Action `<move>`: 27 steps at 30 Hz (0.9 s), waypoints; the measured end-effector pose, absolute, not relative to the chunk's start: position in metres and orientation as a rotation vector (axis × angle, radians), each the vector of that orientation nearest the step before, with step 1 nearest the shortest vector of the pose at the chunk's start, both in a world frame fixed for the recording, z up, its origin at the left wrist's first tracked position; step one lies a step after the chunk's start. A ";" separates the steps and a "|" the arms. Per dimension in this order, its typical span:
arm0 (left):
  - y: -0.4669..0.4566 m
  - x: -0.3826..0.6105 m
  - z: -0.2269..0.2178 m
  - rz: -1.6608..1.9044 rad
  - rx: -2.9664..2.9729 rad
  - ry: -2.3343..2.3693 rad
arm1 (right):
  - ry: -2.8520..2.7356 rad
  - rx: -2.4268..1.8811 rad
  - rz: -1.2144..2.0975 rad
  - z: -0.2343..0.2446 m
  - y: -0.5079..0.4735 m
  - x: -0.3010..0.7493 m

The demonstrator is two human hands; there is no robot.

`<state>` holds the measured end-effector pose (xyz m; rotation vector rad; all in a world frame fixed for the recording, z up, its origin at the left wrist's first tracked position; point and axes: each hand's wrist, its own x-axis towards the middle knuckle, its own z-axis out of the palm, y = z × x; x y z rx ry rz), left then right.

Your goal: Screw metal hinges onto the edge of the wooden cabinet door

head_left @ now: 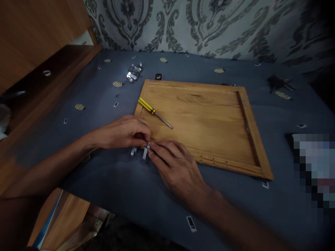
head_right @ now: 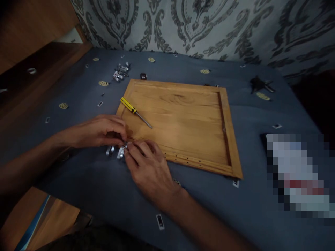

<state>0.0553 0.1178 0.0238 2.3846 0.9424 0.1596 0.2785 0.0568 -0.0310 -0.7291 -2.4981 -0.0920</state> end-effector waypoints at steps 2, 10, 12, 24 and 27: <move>0.117 0.055 0.025 0.145 2.395 0.938 | -2.504 -0.738 -0.096 -0.031 0.057 0.279; 0.118 0.055 0.024 0.162 2.406 0.901 | -2.501 -0.737 -0.074 -0.032 0.056 0.279; 0.118 0.055 0.023 0.155 2.401 0.899 | -2.503 -0.733 -0.077 -0.032 0.056 0.279; 0.135 0.034 0.015 0.621 2.546 1.336 | -2.472 -0.707 -0.064 -0.030 0.056 0.279; 0.147 0.027 -0.005 0.605 2.679 1.429 | -2.450 -0.712 -0.081 -0.031 0.056 0.279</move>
